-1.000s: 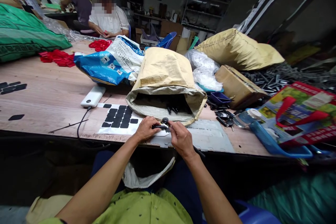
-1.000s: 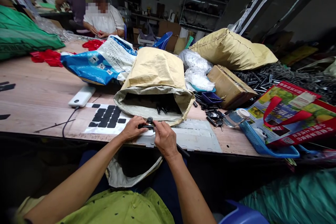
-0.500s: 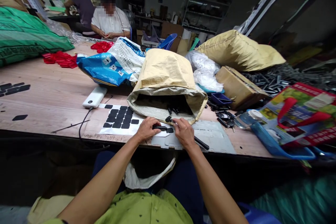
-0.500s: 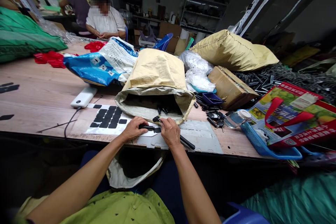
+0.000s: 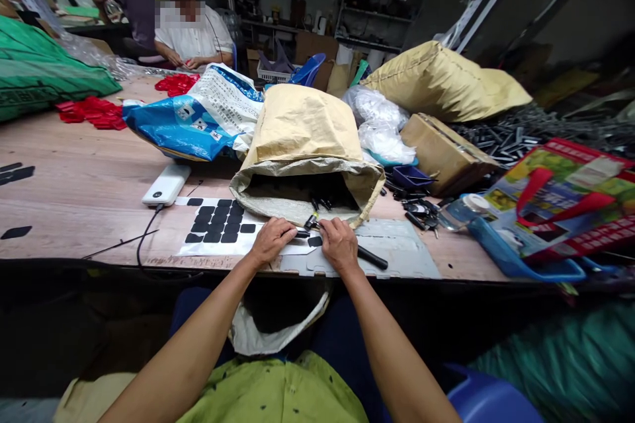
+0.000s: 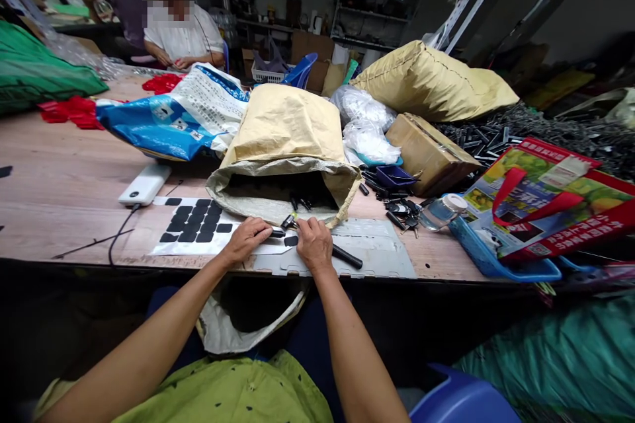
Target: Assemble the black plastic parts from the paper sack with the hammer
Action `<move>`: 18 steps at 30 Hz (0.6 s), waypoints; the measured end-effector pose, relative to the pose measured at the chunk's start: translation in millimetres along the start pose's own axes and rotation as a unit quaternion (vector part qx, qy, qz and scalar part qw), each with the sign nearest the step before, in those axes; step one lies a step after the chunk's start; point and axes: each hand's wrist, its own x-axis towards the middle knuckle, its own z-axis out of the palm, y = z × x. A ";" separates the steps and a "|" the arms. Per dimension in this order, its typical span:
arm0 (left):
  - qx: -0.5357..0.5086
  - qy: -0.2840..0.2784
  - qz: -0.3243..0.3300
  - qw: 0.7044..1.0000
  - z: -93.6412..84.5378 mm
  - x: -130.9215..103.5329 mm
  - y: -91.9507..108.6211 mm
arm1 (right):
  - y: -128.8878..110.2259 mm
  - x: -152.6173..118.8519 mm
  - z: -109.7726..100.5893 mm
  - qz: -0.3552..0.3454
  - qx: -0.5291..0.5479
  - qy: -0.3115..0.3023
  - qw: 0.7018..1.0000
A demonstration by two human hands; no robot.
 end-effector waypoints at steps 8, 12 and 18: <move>0.040 -0.011 -0.005 0.999 0.6 0.6 -0.8 | -0.1 -0.3 0.7 0.002 -0.007 -0.009 1.000; 0.043 -0.009 -0.006 0.999 0.3 0.6 0.5 | -0.4 -0.4 0.5 0.004 -0.003 -0.006 1.000; 0.043 -0.007 -0.009 0.999 0.0 -0.1 1.1 | -0.8 -0.8 0.1 0.007 -0.006 -0.004 1.000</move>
